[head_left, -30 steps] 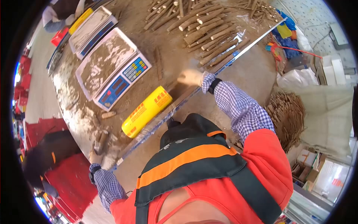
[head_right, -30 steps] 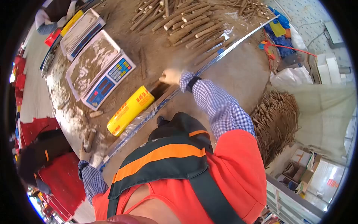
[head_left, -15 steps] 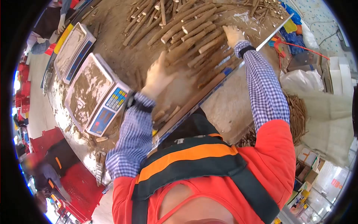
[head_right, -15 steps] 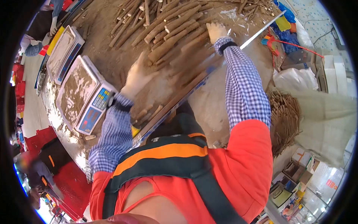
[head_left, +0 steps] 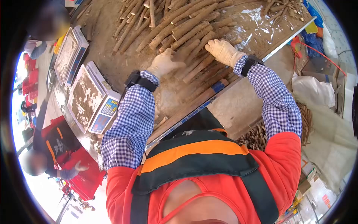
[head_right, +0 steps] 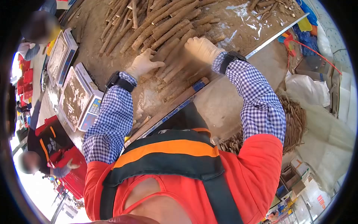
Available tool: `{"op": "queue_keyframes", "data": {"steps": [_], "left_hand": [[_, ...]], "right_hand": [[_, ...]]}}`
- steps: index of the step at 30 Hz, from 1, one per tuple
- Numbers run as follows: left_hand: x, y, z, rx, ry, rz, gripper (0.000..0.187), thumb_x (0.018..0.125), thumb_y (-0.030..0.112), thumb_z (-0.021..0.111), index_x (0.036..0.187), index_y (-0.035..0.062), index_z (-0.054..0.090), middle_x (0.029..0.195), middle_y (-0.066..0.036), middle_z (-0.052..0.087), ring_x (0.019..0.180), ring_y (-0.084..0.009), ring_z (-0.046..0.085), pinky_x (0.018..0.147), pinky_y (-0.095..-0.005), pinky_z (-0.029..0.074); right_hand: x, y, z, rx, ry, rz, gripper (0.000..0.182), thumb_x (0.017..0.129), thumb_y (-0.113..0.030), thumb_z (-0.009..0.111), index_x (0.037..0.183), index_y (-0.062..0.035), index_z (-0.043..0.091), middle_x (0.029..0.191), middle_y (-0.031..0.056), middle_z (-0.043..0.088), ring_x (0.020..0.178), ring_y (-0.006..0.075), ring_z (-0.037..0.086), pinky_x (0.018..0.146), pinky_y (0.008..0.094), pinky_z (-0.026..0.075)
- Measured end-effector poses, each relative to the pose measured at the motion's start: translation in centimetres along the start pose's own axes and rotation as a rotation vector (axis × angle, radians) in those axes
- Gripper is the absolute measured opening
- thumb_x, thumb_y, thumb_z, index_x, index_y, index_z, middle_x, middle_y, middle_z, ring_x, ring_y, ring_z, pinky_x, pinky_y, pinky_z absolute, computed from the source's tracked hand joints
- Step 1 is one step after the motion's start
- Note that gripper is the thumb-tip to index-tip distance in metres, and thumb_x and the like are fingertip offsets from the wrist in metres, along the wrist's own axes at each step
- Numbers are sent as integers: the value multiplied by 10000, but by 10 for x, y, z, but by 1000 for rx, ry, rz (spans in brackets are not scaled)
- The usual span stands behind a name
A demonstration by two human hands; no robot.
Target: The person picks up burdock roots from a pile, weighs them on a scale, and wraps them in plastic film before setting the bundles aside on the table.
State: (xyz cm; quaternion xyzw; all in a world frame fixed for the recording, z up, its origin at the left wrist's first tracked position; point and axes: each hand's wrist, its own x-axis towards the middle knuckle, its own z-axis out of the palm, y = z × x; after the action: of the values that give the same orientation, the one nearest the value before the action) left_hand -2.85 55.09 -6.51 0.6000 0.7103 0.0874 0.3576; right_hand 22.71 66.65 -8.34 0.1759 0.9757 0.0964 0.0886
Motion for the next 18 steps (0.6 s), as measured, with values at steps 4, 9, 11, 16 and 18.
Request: {"op": "queue_keyframes", "data": {"steps": [4,9,11,16,18], "left_hand": [[-26,32,22,277,56,-24,836,692,449,774,1262,-41,407,960,-233,668,900,-369,668,757,-432,543],[-25,13,17,34,-25,-98,839,697,413,760,1297,-52,403,1020,-263,652,960,-371,654,809,-413,537],[-31,-15,17,-154,-105,80,867,710,415,737,1342,-68,390,1127,-296,622,1061,-373,621,901,-379,508],[-118,-40,-64,-715,-211,178,798,738,215,770,1384,-57,389,1247,-169,598,1093,-214,584,954,-303,467],[-169,-56,-108,-974,-228,195,740,765,180,753,1377,-48,403,1257,-149,591,1089,-195,582,949,-296,470]], "right_hand": [[10,-1,-12,49,-146,60,288,714,-128,702,991,-79,638,1005,77,573,992,243,580,816,347,506],[3,-3,-21,204,-166,40,251,749,-40,622,998,-65,613,1022,109,618,998,258,612,843,360,499],[8,-14,-75,40,-169,-11,158,820,-93,562,965,-93,626,951,87,636,922,258,647,788,356,523],[36,-43,-188,-220,207,-213,182,796,-140,588,977,-124,607,900,53,604,857,220,626,742,330,508],[71,-60,-230,-179,417,-289,194,790,-144,588,983,-128,604,898,48,599,854,218,617,735,335,503]]}}
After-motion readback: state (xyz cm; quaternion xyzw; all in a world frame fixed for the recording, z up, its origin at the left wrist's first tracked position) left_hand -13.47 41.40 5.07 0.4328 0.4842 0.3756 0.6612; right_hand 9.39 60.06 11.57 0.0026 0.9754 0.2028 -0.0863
